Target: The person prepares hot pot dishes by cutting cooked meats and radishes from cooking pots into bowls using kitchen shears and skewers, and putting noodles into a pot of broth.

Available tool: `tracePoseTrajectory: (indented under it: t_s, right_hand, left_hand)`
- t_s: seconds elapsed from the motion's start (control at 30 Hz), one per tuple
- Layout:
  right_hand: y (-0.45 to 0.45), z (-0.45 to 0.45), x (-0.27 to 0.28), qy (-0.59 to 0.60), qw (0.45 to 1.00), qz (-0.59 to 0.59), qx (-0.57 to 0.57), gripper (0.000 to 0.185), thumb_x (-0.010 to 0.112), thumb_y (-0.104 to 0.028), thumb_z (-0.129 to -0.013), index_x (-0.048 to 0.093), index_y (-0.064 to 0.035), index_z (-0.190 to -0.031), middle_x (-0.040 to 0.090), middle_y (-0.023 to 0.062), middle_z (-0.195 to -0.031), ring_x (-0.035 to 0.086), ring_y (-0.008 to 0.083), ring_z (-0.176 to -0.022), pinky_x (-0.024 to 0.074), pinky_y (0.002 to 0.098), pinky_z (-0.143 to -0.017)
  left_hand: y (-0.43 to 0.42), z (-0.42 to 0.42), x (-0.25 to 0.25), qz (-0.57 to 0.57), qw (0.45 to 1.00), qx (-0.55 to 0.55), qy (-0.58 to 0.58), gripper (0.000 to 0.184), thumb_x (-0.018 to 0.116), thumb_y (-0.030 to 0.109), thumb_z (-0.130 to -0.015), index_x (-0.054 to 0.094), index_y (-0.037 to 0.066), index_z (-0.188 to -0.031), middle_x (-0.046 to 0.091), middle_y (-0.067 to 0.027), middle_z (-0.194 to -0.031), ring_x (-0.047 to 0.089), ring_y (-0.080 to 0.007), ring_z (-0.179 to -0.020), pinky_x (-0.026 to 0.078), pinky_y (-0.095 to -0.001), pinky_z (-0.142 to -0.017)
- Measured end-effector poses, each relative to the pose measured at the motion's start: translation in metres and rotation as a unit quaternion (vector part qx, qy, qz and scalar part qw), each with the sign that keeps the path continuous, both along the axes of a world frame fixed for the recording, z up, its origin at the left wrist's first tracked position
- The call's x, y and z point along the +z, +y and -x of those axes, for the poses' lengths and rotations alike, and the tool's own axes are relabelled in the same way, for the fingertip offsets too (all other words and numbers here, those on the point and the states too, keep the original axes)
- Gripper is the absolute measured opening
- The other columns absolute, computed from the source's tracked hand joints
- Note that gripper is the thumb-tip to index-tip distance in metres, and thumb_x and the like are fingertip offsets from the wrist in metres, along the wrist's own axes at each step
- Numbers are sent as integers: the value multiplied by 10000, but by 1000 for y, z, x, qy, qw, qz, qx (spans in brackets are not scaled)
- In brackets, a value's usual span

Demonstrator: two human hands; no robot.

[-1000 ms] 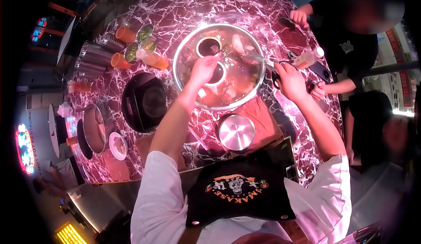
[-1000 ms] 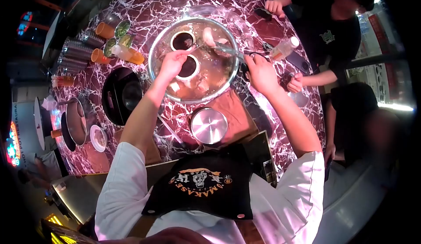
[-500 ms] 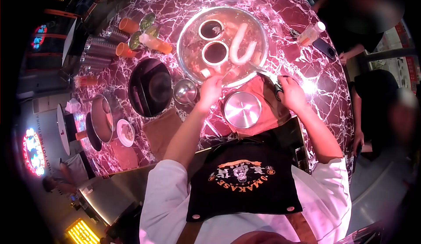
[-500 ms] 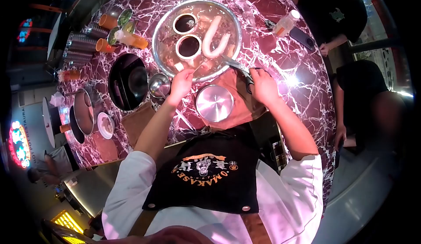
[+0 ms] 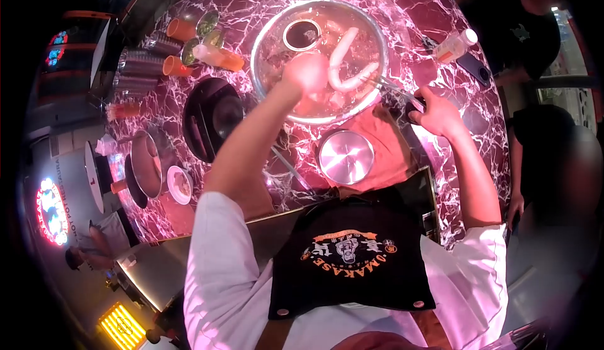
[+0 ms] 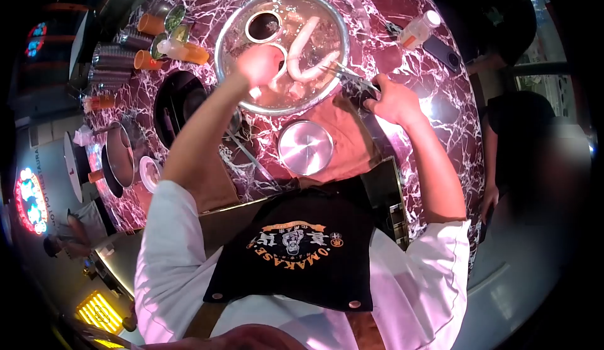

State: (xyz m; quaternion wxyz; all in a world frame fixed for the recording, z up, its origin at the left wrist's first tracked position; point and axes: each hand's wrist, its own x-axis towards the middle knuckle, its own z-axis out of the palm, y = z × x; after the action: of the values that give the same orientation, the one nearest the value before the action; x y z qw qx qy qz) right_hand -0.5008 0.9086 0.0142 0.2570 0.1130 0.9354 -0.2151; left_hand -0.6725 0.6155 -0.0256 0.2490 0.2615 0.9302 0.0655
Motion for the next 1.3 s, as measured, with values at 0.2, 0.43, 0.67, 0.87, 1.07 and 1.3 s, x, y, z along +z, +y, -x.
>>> tracePoseTrajectory:
  t_s: [0.2, 0.43, 0.67, 0.87, 1.07, 1.3]
  right_hand:
    - [-1, 25, -8, 23, 1000, -15, 9, 620, 716, -389, -799, 534, -77, -1303, 687, 216, -1139, 650, 372, -1100, 510, 464, -919]
    - [2, 46, -26, 30, 1000, 6, -2, 606, 725, -367, -803, 538, -99, -1313, 696, 210, -1101, 664, 387, -1050, 515, 469, -911]
    - [23, 21, -45, 67, 994, 65, -55, 567, 743, -332, -789, 560, -132, -1287, 691, 207, -1102, 667, 378, -1039, 512, 448, -899]
    - [2, 26, -35, 106, 991, 71, -48, 611, 752, -327, -779, 546, -107, -1310, 684, 204, -1126, 663, 365, -1059, 507, 436, -916]
    - [-34, 62, -46, 104, 991, 79, -19, 711, 753, -419, -770, 508, -91, -1351, 656, 215, -1201, 639, 362, -1120, 492, 434, -954]
    - [-50, 76, -83, 127, 981, 133, -53, 753, 754, -414, -778, 485, -19, -1360, 635, 266, -1230, 619, 392, -1161, 480, 436, -981]
  left_hand:
    - [43, 95, 44, 50, 990, -66, 113, 239, 587, 128, -809, 757, 49, -957, 724, -193, -986, 700, -383, -925, 555, -455, -797]
    - [75, 145, -22, 14, 995, -67, 73, 205, 627, 128, -788, 749, 62, -938, 718, -170, -952, 696, -342, -891, 547, -418, -766]
    - [18, 95, -101, -229, 968, 105, -5, 202, 602, 133, -918, 751, 5, -963, 730, -149, -851, 681, -237, -782, 526, -383, -737]
    - [-10, 13, -86, -456, 842, 276, -90, 213, 597, 98, -980, 675, -24, -1136, 727, -91, -1017, 665, -150, -913, 508, -290, -835]
    - [-21, 0, -101, -500, 819, 273, -65, 182, 597, 63, -972, 675, -22, -1112, 715, -72, -978, 652, -126, -908, 503, -267, -818]
    - [-13, -9, -108, -478, 825, 300, -19, 196, 601, 130, -942, 704, 9, -1058, 726, -133, -951, 697, -229, -890, 522, -338, -803]
